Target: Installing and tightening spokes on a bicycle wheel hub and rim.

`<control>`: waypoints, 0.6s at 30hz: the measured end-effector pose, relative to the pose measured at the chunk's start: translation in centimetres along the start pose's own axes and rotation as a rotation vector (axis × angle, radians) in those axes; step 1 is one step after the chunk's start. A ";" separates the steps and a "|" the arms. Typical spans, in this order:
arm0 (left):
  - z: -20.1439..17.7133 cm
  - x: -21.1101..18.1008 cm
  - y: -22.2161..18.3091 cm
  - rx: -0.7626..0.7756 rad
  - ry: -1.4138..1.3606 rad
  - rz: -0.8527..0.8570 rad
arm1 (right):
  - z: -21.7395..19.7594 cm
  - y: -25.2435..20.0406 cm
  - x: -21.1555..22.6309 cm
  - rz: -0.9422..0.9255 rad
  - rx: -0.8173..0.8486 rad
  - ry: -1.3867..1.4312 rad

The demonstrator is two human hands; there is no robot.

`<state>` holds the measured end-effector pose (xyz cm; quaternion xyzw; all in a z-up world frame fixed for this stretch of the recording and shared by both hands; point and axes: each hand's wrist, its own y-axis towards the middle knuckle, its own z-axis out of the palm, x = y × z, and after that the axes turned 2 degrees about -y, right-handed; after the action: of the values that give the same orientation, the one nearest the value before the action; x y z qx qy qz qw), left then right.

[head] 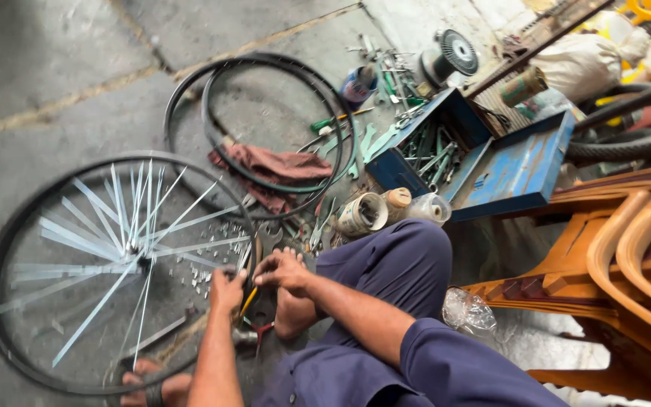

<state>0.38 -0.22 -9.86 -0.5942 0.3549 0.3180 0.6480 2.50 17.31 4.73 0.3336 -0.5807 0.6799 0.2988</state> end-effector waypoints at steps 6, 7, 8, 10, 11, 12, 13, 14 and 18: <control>1.3 0.5 -0.6 -0.071 0.219 0.099 | -3.3 0.7 -1.9 -0.889 0.218 -1.270; 1.8 0.9 -0.3 -0.028 0.223 0.089 | -1.8 -0.1 -0.7 -0.534 0.075 -0.810; 2.3 0.6 0.2 0.014 0.222 0.088 | -0.5 -0.7 1.3 -0.152 -0.078 -0.384; 1.8 -2.1 -2.6 -0.021 0.169 0.048 | 0.0 -1.1 0.7 -0.099 -0.056 -0.384; 1.6 -3.8 -3.3 -0.013 0.144 0.074 | -0.1 -1.1 0.7 -0.099 -0.097 -0.369; 2.7 -3.0 -3.3 -0.046 0.108 0.031 | -0.3 -1.3 0.2 -0.059 -0.055 -0.398; 3.8 -2.4 -3.0 -0.081 0.094 0.052 | -0.6 -1.4 -0.1 -0.038 -0.092 -0.287; 4.3 -2.4 -2.0 -0.120 0.085 0.094 | -0.6 -0.9 -0.1 -0.037 -0.132 -0.179; 3.0 -5.9 -4.4 -0.117 0.119 0.012 | -0.7 0.2 -0.3 -0.067 -0.106 -0.107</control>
<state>1.06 2.40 -2.44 -0.6469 0.3771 0.3059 0.5880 2.45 17.95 4.28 0.3726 -0.6195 0.6190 0.3070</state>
